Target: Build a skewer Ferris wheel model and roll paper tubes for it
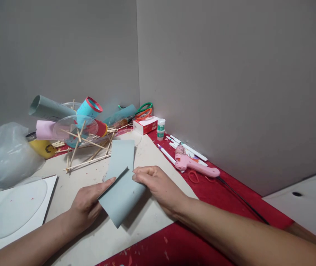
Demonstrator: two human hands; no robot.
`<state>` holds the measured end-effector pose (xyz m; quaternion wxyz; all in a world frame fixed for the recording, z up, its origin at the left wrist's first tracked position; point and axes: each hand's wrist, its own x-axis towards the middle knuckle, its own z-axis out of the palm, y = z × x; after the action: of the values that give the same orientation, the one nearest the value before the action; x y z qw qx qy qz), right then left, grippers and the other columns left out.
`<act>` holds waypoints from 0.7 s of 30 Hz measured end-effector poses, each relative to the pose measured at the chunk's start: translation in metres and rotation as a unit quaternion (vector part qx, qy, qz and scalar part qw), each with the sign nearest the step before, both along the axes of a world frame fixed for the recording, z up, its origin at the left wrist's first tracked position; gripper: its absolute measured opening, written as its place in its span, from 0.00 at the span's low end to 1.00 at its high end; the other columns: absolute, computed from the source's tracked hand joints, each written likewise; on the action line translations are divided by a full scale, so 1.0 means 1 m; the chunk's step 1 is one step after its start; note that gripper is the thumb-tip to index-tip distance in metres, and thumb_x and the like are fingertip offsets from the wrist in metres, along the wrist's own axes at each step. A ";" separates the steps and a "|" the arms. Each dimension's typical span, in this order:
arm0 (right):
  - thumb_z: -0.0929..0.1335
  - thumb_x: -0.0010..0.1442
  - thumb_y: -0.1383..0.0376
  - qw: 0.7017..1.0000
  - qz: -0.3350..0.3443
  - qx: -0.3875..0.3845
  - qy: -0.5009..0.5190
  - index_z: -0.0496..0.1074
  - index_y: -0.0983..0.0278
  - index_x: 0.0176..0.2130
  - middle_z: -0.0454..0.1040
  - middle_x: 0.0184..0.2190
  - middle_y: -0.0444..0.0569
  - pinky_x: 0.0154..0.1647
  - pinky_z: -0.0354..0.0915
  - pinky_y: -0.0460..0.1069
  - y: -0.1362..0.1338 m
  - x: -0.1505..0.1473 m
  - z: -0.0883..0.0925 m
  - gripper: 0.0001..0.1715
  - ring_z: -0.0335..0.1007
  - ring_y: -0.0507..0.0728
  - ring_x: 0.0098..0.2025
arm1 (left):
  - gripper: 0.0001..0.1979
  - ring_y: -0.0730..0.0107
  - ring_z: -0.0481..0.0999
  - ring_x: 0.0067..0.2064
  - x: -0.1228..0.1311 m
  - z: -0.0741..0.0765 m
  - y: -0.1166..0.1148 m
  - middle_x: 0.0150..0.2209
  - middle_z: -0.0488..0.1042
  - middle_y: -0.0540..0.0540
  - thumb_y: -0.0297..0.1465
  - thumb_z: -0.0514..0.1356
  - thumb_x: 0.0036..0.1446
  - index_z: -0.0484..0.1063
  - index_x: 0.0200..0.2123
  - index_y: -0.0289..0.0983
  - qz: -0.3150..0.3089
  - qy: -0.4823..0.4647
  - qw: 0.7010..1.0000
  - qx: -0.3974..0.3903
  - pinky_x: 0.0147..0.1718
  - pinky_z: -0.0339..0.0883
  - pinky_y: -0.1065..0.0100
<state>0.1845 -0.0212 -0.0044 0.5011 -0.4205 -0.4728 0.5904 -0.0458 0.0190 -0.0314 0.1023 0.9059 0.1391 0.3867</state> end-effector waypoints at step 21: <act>0.74 0.50 0.59 0.996 0.039 0.026 -0.073 0.77 0.64 0.37 0.76 0.33 0.47 0.41 0.65 0.49 0.002 0.001 0.008 0.15 0.70 0.56 0.37 | 0.07 0.79 0.58 0.15 0.017 0.018 -0.011 0.11 0.62 0.52 0.26 0.52 0.41 0.65 0.15 0.34 0.060 -0.136 0.773 -0.616 0.19 0.54 0.75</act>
<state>0.1850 -0.0194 0.0036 0.4528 -0.4305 -0.5391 0.5648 -0.0292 0.0079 -0.0136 0.6330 0.5765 0.3868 0.3424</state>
